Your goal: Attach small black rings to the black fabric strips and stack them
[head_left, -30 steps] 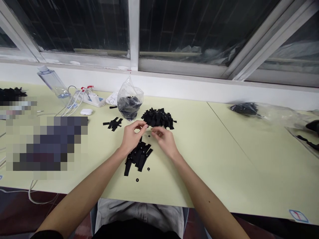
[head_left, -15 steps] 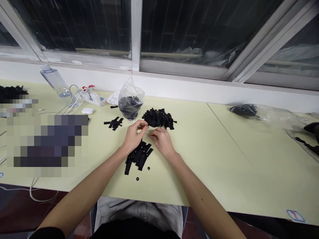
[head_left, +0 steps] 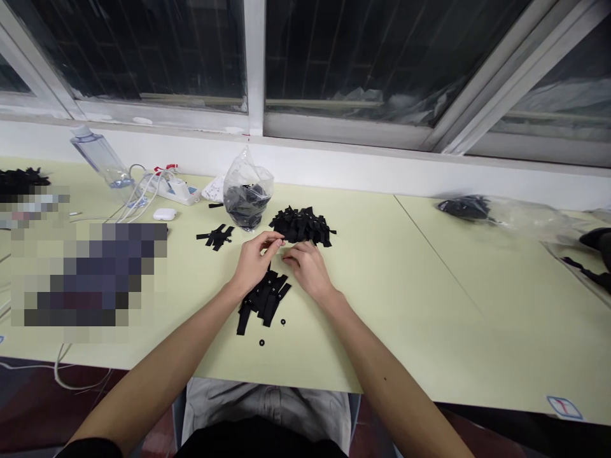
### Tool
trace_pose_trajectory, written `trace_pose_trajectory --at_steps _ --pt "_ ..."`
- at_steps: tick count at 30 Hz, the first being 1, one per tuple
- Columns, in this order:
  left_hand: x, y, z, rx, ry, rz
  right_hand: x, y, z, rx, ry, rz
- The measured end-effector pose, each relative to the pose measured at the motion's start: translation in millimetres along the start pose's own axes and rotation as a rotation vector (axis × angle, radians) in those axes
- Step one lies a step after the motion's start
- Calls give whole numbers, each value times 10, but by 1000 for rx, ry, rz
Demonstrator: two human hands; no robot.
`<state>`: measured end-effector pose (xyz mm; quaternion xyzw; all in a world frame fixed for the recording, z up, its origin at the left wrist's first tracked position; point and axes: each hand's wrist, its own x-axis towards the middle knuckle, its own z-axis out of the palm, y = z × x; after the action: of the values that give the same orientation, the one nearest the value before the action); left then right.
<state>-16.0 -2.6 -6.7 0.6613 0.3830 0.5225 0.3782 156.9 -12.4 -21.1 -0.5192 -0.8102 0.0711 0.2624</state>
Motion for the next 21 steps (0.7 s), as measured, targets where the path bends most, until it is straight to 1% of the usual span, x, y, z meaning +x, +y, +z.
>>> trace_pose_trajectory --at_steps 3,8,16,21 --pt "-6 -13 0 17 -9 -25 9 4 16 6 -3 11" --pt "-6 -34 10 9 -12 -16 -1 -24 11 19 4 0" --pt "-8 -54 25 14 -45 -11 -51 -128 -51 194 136 71" --pt "-10 -26 17 -1 -62 -16 -56 -173 -79 278 178 83"
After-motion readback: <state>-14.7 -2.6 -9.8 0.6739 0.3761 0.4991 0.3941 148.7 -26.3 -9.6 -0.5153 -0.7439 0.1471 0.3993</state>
